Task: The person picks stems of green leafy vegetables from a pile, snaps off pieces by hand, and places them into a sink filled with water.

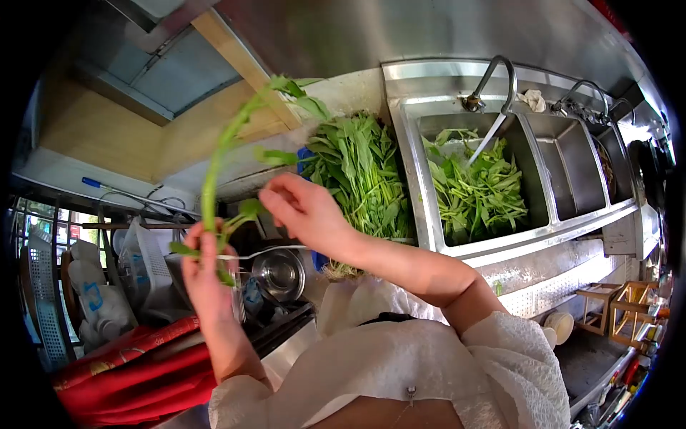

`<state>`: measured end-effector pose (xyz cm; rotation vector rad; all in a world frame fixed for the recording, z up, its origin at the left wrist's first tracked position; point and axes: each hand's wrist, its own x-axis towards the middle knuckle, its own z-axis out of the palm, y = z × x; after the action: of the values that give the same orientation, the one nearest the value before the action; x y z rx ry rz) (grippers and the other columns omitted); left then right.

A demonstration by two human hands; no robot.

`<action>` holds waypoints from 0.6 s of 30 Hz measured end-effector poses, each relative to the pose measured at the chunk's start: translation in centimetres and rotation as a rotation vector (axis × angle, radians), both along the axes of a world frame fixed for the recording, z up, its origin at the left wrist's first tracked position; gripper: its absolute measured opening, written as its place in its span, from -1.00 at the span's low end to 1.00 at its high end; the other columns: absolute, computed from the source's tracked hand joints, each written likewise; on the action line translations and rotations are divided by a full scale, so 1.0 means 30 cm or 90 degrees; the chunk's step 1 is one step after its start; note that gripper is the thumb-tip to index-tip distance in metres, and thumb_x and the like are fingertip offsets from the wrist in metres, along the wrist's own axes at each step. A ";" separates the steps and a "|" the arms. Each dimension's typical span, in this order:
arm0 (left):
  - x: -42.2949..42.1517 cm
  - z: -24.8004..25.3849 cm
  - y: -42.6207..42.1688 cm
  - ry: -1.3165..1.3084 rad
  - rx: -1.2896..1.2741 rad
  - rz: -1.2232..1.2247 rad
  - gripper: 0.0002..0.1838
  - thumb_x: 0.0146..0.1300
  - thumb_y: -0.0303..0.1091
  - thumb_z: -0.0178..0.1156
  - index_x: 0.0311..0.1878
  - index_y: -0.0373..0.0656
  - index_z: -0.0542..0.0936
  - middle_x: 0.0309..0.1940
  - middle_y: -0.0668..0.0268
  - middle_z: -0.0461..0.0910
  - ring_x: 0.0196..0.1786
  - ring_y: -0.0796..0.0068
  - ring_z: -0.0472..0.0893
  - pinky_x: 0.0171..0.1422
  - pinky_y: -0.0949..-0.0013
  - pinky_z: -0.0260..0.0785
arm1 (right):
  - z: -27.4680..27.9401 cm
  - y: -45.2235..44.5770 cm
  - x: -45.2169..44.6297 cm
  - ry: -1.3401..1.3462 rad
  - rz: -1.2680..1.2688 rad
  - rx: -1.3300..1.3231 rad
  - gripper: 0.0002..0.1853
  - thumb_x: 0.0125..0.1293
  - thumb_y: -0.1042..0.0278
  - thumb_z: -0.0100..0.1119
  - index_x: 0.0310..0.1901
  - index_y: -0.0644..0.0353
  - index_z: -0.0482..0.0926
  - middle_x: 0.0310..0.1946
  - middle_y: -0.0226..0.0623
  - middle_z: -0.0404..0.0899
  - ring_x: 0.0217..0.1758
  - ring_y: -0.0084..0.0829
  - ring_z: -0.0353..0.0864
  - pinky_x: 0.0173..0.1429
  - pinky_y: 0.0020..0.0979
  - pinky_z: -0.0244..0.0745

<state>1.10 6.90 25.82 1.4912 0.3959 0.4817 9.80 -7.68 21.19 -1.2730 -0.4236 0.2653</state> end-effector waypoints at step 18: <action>0.025 -0.070 0.086 0.019 -0.059 -0.208 -0.74 0.22 -0.33 0.02 -0.06 -0.23 0.40 -0.28 0.19 0.49 -0.59 0.65 0.33 -0.58 0.60 0.13 | -0.462 -0.614 0.090 0.057 -0.292 -0.234 -0.87 0.16 0.41 0.00 -0.31 0.28 0.46 -0.60 -0.36 0.47 -0.61 -0.60 0.43 -0.50 -0.54 0.38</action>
<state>1.84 9.48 23.73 1.4401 0.1890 0.1784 12.49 -26.11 7.34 -1.6707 0.0055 0.0075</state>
